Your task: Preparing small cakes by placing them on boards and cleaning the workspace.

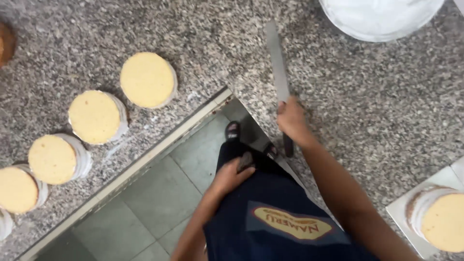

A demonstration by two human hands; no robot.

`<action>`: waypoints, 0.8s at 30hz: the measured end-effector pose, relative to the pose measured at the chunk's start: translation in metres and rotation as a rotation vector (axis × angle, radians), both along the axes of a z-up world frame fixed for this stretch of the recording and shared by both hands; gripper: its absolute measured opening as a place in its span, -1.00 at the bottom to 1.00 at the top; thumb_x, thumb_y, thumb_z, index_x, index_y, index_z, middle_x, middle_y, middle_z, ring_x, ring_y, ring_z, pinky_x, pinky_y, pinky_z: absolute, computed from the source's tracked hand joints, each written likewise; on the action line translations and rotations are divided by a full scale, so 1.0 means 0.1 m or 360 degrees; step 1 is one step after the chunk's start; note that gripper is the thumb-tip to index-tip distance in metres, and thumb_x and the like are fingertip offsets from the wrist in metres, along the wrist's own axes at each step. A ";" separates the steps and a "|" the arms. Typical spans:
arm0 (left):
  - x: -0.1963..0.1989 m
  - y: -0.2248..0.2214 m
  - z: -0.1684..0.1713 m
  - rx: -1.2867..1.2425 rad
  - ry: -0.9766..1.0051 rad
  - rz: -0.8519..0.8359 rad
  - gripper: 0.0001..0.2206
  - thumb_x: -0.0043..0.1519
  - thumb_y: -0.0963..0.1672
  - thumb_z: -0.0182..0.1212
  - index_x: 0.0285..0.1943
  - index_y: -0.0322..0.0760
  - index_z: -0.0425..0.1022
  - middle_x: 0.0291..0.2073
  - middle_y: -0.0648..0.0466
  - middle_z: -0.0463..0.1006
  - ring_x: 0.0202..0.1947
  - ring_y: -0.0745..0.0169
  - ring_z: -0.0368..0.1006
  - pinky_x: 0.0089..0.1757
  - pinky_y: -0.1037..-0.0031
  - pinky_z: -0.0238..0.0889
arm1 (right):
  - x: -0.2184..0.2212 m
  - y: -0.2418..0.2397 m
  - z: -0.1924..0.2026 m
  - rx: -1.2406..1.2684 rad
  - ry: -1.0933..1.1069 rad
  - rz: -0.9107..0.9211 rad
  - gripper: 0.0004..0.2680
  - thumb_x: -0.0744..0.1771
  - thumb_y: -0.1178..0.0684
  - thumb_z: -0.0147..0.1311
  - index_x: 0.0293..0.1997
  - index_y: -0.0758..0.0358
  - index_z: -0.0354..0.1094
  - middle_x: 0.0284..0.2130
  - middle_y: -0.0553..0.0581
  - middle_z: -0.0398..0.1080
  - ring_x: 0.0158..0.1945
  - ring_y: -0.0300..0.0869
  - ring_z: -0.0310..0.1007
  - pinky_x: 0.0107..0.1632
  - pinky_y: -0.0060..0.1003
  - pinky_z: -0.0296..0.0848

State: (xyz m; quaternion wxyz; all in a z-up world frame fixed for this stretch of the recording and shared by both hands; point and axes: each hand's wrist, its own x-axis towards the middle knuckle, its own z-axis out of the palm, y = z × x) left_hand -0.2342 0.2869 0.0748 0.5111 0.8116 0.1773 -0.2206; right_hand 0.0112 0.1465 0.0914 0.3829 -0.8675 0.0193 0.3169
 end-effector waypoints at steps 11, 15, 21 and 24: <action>-0.25 1.16 -0.28 -0.0896 -0.0041 0.0354 -0.46 0.29 -0.01 0.18 0.43 -0.32 0.30 0.24 -0.06 0.46 0.26 0.09 0.32 0.21 0.40 0.13 | -0.28 1.24 -0.33 -0.0078 -0.0610 0.0822 -0.82 0.37 0.05 -0.03 -0.09 0.38 0.14 -0.43 0.40 0.47 -0.35 0.34 0.48 -0.30 0.24 0.37; -0.10 1.50 -0.24 -0.1074 0.0020 0.0201 -0.49 0.27 -0.06 0.23 0.38 -0.39 0.37 0.18 -0.09 0.53 0.21 0.09 0.39 0.19 0.41 0.22 | -0.01 1.00 -0.38 0.0124 -0.0576 0.0458 -0.85 0.38 0.04 0.03 -0.05 0.28 0.26 -0.48 0.31 0.49 -0.41 0.19 0.52 -0.36 0.08 0.47; -0.14 1.68 -0.65 -0.1257 0.0033 0.0219 -0.45 0.24 -0.08 0.27 0.42 -0.33 0.29 0.28 0.02 0.44 0.31 0.20 0.30 0.24 0.44 0.13 | 0.96 0.56 0.01 -0.0002 -0.0333 -0.0467 -0.86 0.45 0.06 -0.07 -0.05 0.37 0.18 -0.53 0.19 0.40 -0.59 -0.13 0.40 -0.54 -0.15 0.39; -0.08 1.75 -0.50 -0.0956 0.0092 0.0193 -0.46 0.22 -0.06 0.29 0.39 -0.32 0.36 0.24 0.01 0.50 0.29 0.18 0.35 0.23 0.44 0.14 | 1.24 0.61 0.07 -0.0141 -0.0347 -0.0533 -0.82 0.45 0.04 -0.07 -0.04 0.41 0.17 -0.50 0.26 0.39 -0.58 -0.05 0.41 -0.52 -0.06 0.39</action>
